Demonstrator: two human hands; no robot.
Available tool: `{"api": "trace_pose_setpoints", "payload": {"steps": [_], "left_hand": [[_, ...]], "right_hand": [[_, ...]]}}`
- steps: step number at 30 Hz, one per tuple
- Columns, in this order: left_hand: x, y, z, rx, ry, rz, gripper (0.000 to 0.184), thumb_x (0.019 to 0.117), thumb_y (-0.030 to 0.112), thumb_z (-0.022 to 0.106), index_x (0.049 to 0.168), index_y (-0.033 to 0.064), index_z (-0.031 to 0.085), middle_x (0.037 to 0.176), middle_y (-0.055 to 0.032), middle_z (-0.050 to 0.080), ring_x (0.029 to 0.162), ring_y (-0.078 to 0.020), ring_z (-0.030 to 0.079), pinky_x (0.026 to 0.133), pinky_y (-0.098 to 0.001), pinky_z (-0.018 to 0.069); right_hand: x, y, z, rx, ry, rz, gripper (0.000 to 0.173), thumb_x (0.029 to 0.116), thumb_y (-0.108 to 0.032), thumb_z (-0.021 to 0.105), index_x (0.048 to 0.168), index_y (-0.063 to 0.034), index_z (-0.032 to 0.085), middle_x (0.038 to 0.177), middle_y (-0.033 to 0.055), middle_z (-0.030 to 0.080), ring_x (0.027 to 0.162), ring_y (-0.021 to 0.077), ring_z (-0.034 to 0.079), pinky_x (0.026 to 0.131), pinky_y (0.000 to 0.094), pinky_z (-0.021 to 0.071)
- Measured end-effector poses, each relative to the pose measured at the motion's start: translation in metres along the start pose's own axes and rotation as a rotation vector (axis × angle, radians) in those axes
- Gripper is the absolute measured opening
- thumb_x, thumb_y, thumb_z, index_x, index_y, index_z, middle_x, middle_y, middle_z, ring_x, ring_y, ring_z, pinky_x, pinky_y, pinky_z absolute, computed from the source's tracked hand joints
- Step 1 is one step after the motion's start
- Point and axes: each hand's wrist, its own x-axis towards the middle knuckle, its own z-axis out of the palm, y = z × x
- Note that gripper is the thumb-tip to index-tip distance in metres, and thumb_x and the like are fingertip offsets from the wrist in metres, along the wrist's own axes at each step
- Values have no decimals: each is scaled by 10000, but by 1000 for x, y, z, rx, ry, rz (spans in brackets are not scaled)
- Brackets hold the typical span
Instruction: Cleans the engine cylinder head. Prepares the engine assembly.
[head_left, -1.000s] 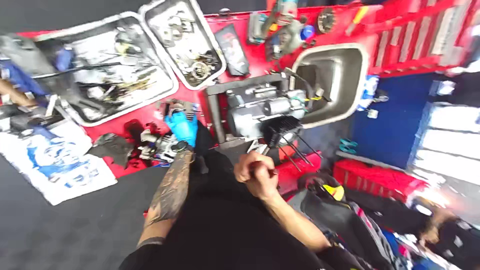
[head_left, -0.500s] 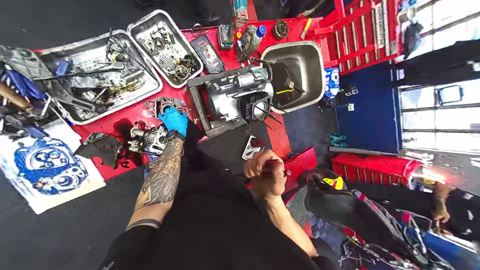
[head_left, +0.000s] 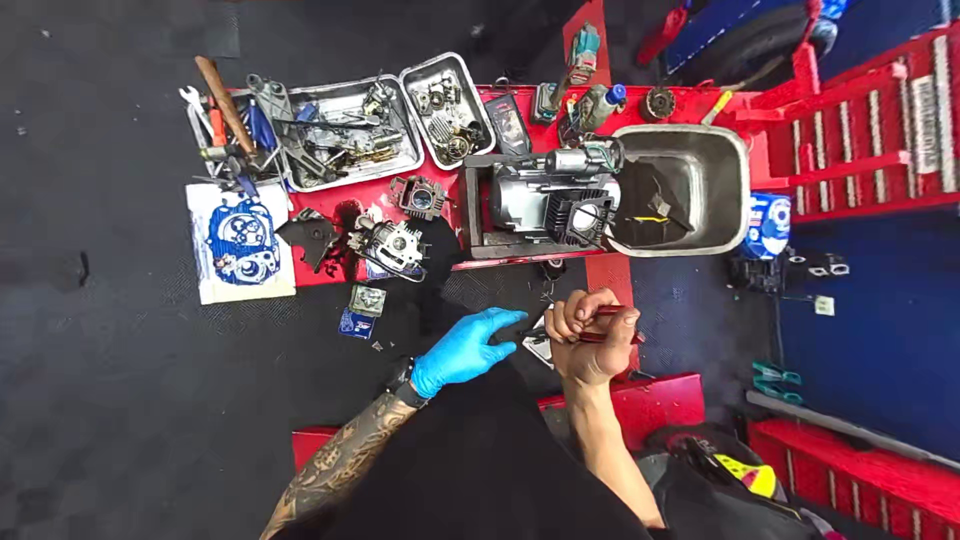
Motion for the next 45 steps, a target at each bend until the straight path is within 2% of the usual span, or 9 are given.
{"api": "trace_pose_setpoints", "payload": {"steps": [7,18,25,28,32,36,39,42,45], "left_hand": [[2,11,23,62,93,-37,238,1012,161,629,1194,56,739,1157,-77,736,1061,-102,695,977,-277,556],[83,42,59,65,-53,-124,222,1021,145,636,1184,39,741,1077,-40,769,958,-53,718,910,-255,585],[85,30,74,164,118,-266,204,1029,112,604,1152,69,760,1115,-24,761,1016,-71,715,962,-288,587],[55,17,63,200,278,-450,200,1038,137,596,1161,81,744,1069,2,767,932,-79,736,886,-303,627],[16,-5,39,209,434,-648,246,1066,163,532,1207,76,715,996,-4,763,840,-108,735,793,-319,638],[-22,-20,9,265,576,-653,276,1080,169,496,1212,81,722,901,-2,738,770,-93,701,749,-292,615],[-50,-27,-14,254,699,-643,268,1075,158,506,1203,75,728,931,-12,743,813,-97,712,784,-297,620],[-82,-38,-37,217,757,-634,282,1074,142,499,1244,52,705,988,-33,753,869,-115,728,830,-318,626],[-101,-49,-56,167,770,-653,287,1076,137,494,1271,41,682,985,-32,761,883,-122,736,845,-323,629]], "right_hand": [[-3,-3,-7,123,-39,18,450,1034,-550,505,889,-146,639,637,-35,527,463,82,452,441,239,409],[47,-44,-98,357,-5,185,489,1037,-590,439,921,-160,639,673,-35,544,485,89,473,457,242,415],[70,-44,-125,232,-274,271,427,1042,-551,475,1050,-157,640,801,-20,604,604,99,550,537,269,486],[73,-34,-103,8,-439,274,374,1069,-435,490,1146,-90,611,878,-17,617,684,64,567,582,244,505],[64,53,-68,-293,-313,572,274,988,-180,608,1194,-1,585,846,34,600,652,111,571,564,285,514],[60,198,-48,-643,-140,941,650,865,-160,674,1451,-65,409,1084,156,656,877,254,679,729,449,589],[71,276,-39,-835,-50,976,809,830,-184,733,1525,-54,340,1235,213,654,1099,330,668,936,518,555],[88,321,-25,-978,74,933,843,808,-204,767,1519,-22,351,1261,234,641,1157,352,647,992,517,534],[104,341,-17,-1073,203,915,832,859,-230,747,1539,8,329,1378,266,570,1257,371,597,1052,497,509]]}}
